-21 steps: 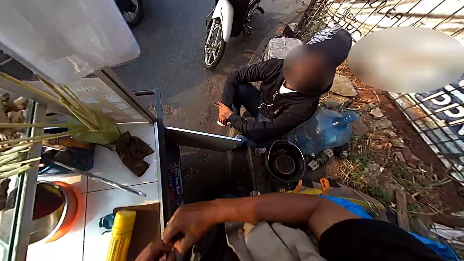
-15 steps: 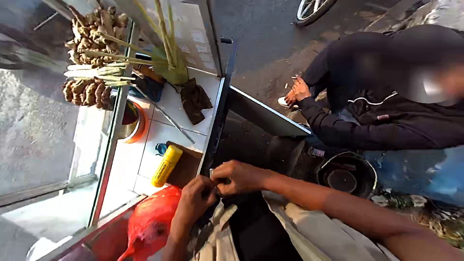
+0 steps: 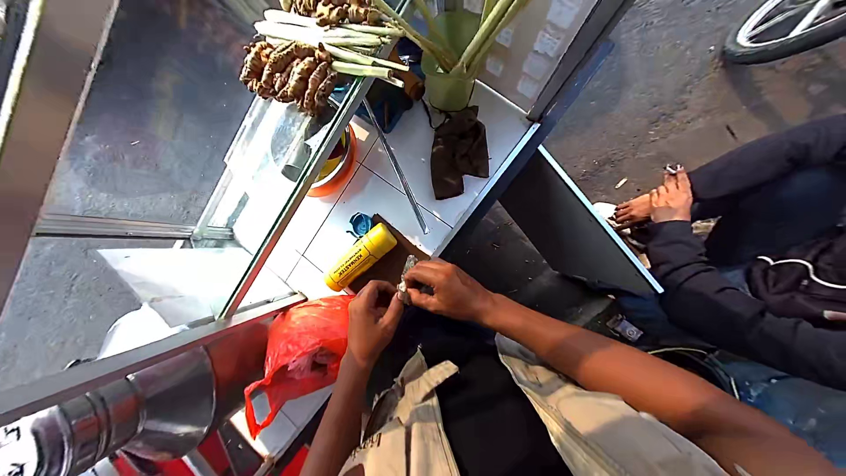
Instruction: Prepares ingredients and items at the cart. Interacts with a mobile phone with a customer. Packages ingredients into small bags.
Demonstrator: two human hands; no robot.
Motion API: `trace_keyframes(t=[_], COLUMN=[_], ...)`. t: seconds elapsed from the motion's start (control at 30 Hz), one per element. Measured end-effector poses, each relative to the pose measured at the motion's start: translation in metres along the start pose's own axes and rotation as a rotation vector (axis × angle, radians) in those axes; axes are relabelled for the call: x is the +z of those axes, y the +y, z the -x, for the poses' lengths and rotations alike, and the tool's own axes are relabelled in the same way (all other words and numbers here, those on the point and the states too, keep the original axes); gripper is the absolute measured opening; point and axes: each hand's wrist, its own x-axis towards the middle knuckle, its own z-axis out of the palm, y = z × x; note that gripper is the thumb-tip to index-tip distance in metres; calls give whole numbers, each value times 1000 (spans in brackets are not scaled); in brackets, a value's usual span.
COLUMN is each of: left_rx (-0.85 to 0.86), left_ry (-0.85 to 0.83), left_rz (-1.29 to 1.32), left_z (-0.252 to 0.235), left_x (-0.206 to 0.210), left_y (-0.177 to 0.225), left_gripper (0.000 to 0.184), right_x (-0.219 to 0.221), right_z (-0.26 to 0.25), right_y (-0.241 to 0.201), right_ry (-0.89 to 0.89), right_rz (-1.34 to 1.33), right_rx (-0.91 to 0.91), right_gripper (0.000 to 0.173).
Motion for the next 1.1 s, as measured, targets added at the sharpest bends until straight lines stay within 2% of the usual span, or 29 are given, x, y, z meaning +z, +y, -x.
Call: trace_keyframes(t=[0.07, 0.13, 0.2, 0.4, 0.5, 0.6, 0.7, 0.77, 0.97, 1.03, 1.1], left_rx=[-197, -373, -440, -434, -420, -324, -174, -147, -314, -396, -514], left_ry=[-65, -153, -199, -160, -151, -108, -133, -161, -330, -348, -340], left_rz=[-16, -49, -60, -24, -63, -106, -251, -317, -260, -112, 156], left_z=[-9, -17, -21, -24, -31, -36, -33, -35, -53, -57, -58], left_x=[-7, -14, -16, -12, -15, -12, -9, -11, -17, -20, -21], left_y=[-11, -23, -38, -63, -66, -74, -80, -74, -68, -69, -68], left_gripper=[22, 27, 29, 29, 28, 30, 25, 24, 24, 21, 17], right_x=[12, 20, 29, 48, 48, 43, 44, 41, 35, 33, 31], right_z=[-14, -26, -33, -36, -40, -46, -47, -52, -51, -54, -54], right_y=[15, 27, 40, 39, 34, 32, 35, 34, 40, 41, 42], right_ry=[-68, -203, -236, -158, -194, -243, -266, -321, -373, -371, -335], right_rz=[45, 43, 46, 57, 59, 43, 61, 107, 181, 183, 157], right_rx=[52, 205, 293, 343, 379, 405, 396, 376, 269, 249, 242], right_gripper=[17, 19, 17, 17, 21, 21, 19, 22, 22, 21, 20])
